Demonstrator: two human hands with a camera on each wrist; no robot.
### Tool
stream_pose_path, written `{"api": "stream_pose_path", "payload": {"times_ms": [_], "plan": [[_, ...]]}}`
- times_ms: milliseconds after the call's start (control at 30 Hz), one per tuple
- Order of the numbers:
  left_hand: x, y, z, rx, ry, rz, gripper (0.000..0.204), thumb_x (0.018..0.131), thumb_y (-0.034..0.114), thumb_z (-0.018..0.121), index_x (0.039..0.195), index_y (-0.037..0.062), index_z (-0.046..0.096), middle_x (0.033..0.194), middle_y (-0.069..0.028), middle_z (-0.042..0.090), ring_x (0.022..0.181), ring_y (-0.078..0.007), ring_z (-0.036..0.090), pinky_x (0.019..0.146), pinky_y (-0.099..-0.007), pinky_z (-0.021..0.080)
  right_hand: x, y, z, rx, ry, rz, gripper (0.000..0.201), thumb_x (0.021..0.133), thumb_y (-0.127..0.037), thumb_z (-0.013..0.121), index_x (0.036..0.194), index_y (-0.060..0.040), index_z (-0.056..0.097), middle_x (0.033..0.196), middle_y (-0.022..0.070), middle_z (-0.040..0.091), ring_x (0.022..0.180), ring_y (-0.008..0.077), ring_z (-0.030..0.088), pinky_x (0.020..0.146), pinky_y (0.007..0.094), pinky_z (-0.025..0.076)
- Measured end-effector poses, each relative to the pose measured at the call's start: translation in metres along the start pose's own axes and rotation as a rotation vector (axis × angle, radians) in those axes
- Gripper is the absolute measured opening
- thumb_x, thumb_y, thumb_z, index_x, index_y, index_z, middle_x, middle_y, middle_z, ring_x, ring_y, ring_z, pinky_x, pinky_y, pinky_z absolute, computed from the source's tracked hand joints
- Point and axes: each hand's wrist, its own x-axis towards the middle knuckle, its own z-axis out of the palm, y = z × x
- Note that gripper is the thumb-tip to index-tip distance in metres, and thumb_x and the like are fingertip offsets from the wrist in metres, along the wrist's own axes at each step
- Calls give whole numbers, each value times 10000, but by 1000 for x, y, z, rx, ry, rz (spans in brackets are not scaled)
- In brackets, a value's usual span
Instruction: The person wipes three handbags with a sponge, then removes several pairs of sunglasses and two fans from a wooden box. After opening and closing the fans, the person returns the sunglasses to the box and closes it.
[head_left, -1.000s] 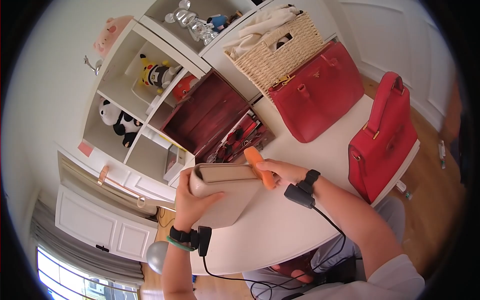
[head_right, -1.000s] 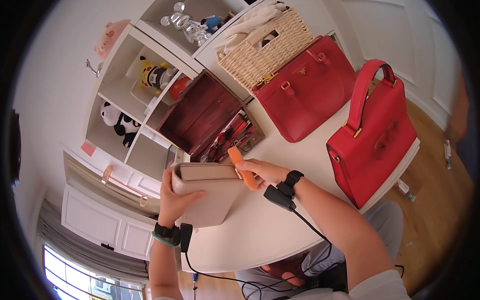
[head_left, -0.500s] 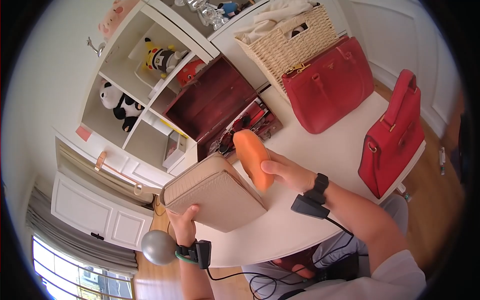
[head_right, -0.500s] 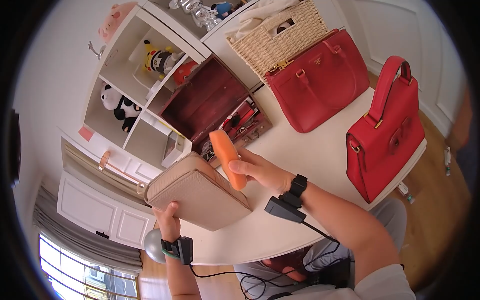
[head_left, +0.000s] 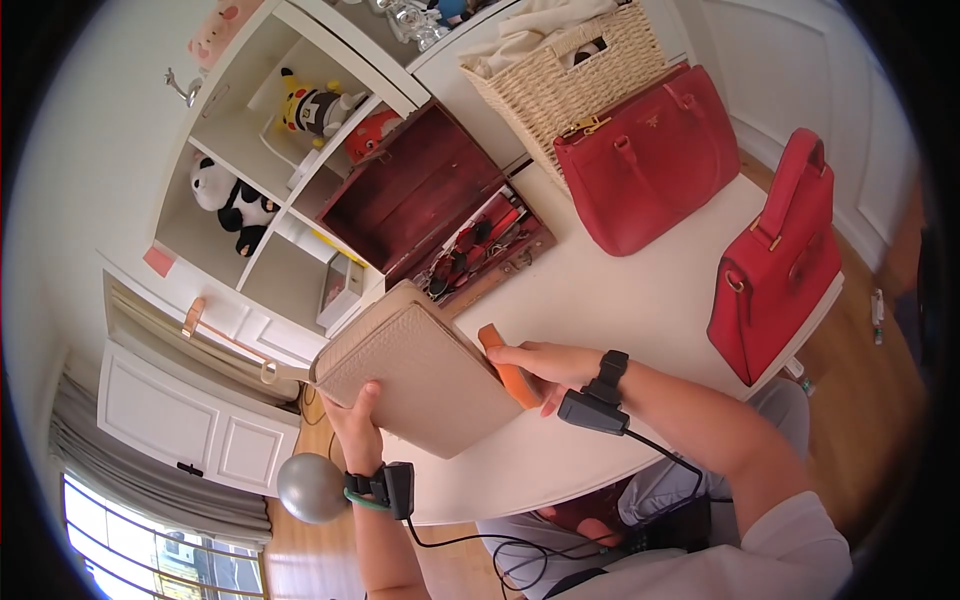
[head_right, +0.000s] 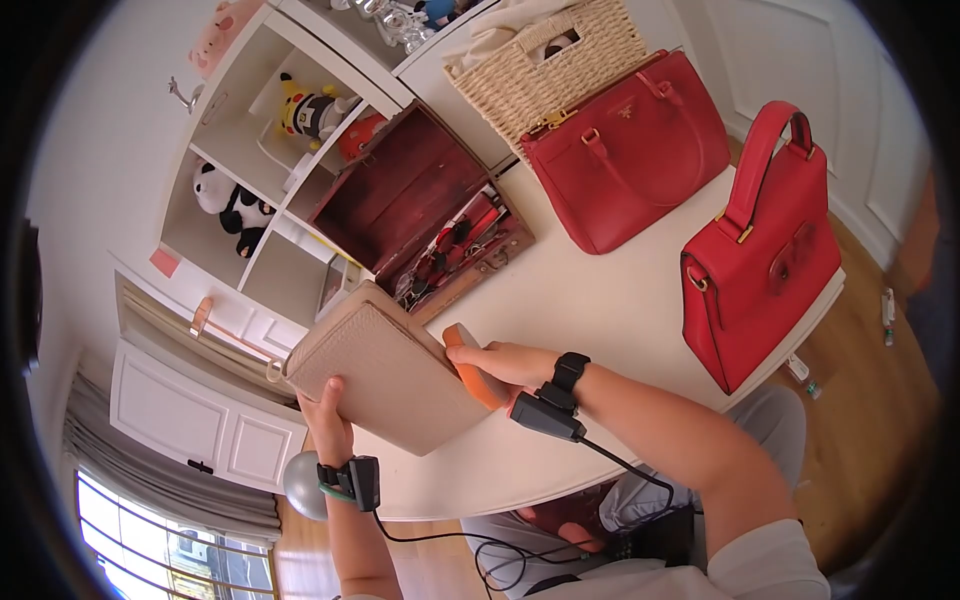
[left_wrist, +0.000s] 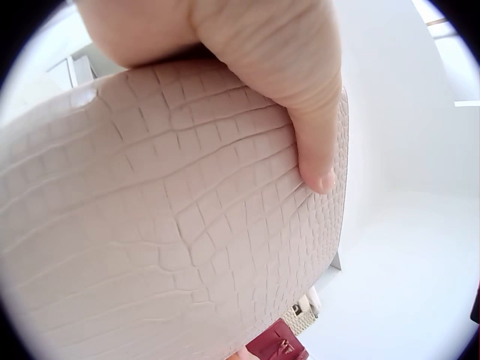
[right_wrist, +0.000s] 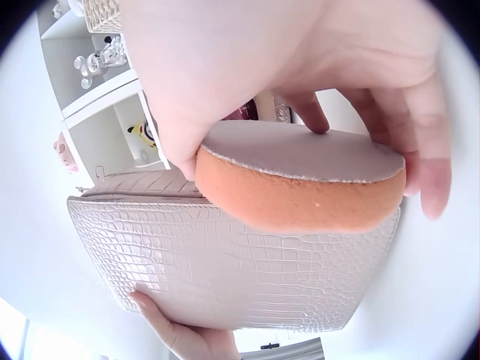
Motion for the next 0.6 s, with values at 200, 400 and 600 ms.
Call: {"api": "stream_pose_path", "payload": {"times_ms": [200, 400, 600], "plan": [[-5, -4, -9, -4, 24, -9, 677, 730, 172, 756, 1270, 4, 385, 1196, -97, 504, 1106, -197, 488, 970, -328, 372, -18, -11, 4, 64, 2, -380, 761, 850, -580, 538, 1336, -19, 370, 1196, 115, 508, 1028, 184, 534, 849, 356, 476], [-6, 7, 1, 76, 5, 32, 663, 733, 157, 745, 1267, -1, 385, 1184, -102, 512, 1081, -196, 503, 944, -327, 394, -16, -24, 12, 41, 110, -984, 793, 829, -531, 618, 1386, -40, 341, 1199, 127, 526, 1036, 186, 531, 781, 324, 497], [2, 9, 8, 110, -2, 42, 655, 723, 140, 759, 1253, -5, 401, 1151, -105, 531, 1048, -193, 524, 907, -320, 425, -27, -19, -2, -183, 152, -253, 886, 800, -560, 621, 1400, 2, 290, 1131, 129, 525, 971, 157, 529, 767, 305, 497]]}}
